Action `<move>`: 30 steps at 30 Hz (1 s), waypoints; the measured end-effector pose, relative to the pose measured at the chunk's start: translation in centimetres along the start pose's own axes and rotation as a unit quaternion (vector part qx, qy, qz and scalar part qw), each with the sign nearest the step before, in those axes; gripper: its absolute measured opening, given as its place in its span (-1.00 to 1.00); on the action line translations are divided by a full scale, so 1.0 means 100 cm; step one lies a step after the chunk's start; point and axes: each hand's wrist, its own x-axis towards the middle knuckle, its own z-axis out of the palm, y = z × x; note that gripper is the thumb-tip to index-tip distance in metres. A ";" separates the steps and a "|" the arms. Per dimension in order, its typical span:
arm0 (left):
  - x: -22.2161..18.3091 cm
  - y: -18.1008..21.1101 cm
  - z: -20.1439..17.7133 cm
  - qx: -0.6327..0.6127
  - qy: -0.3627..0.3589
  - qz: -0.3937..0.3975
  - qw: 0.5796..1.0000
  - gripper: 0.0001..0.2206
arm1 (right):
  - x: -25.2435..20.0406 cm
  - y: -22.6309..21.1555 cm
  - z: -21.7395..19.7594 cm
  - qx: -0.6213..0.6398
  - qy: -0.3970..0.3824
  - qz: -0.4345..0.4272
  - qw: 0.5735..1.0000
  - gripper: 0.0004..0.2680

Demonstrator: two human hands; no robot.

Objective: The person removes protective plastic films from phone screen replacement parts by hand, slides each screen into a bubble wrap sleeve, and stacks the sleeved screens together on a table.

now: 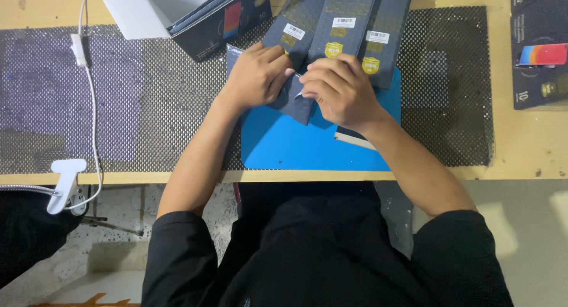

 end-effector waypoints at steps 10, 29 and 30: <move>-0.002 -0.016 0.006 -0.009 0.071 0.064 0.995 -0.63 | -0.015 0.004 0.024 0.060 0.101 -0.063 0.991 -0.91; -0.010 -0.011 -0.016 0.012 0.055 -0.087 0.995 -0.68 | -0.011 0.007 0.016 0.125 0.117 0.002 0.985 -0.91; -0.009 -0.006 -0.014 0.041 0.057 -0.097 0.993 -0.69 | -0.013 0.007 0.015 0.096 0.097 0.006 0.991 -0.84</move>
